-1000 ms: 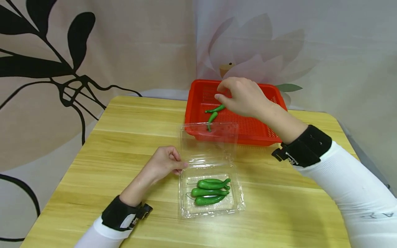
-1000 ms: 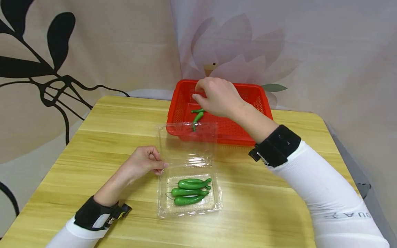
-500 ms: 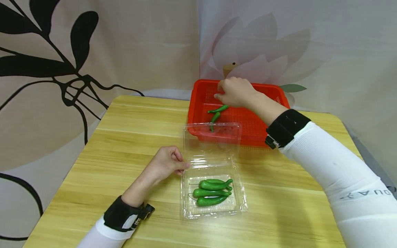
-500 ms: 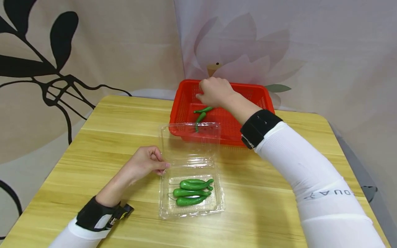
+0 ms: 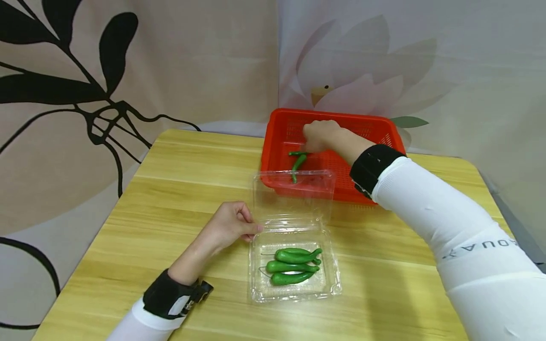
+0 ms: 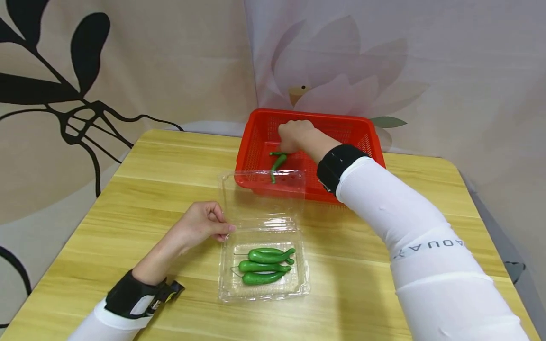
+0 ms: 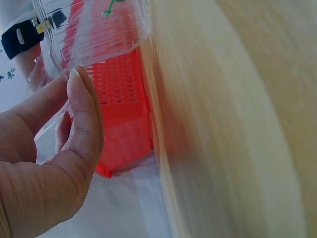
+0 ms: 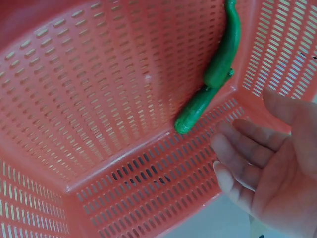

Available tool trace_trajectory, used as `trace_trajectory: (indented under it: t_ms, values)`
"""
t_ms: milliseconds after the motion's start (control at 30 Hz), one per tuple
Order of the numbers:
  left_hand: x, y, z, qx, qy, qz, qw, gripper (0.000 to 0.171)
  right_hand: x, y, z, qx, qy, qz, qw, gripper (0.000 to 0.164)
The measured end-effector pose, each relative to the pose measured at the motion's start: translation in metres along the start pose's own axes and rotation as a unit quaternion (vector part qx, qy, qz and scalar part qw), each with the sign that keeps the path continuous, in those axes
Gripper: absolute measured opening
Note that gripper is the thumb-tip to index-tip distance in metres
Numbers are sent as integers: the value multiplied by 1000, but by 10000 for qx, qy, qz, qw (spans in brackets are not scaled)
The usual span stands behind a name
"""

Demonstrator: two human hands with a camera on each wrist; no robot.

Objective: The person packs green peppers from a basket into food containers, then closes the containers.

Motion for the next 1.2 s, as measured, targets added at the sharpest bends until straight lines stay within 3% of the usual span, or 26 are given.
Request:
trace_trajectory:
  t_ms: [233, 633, 1033, 1200]
  values:
    - [1, 1, -1, -19, 29, -77, 10000, 25, 3, 11, 5, 190, -128, -35, 9997, 34]
    - [2, 1, -1, -17, 31, -62, 10000, 25, 23, 31, 14, 408, -1081, -58, 9933, 40]
    - [3, 2, -1, -17, 107, -48, 9999, 25, 28, 27, 17, 822, -1055, -148, 9909, 34]
    - [3, 3, -1, -61, 165, -40, 9998, 24, 21, 23, 23, 1085, -679, -274, 9914, 25]
Point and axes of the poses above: each hand's wrist, its own y-axis towards the middle knuckle, its own z-axis out of the palm, x = y × z, the point moved 2 cm from there along y, towards the middle knuckle, and after that the axes turned 14 degrees about x, right-handed, at the moved point
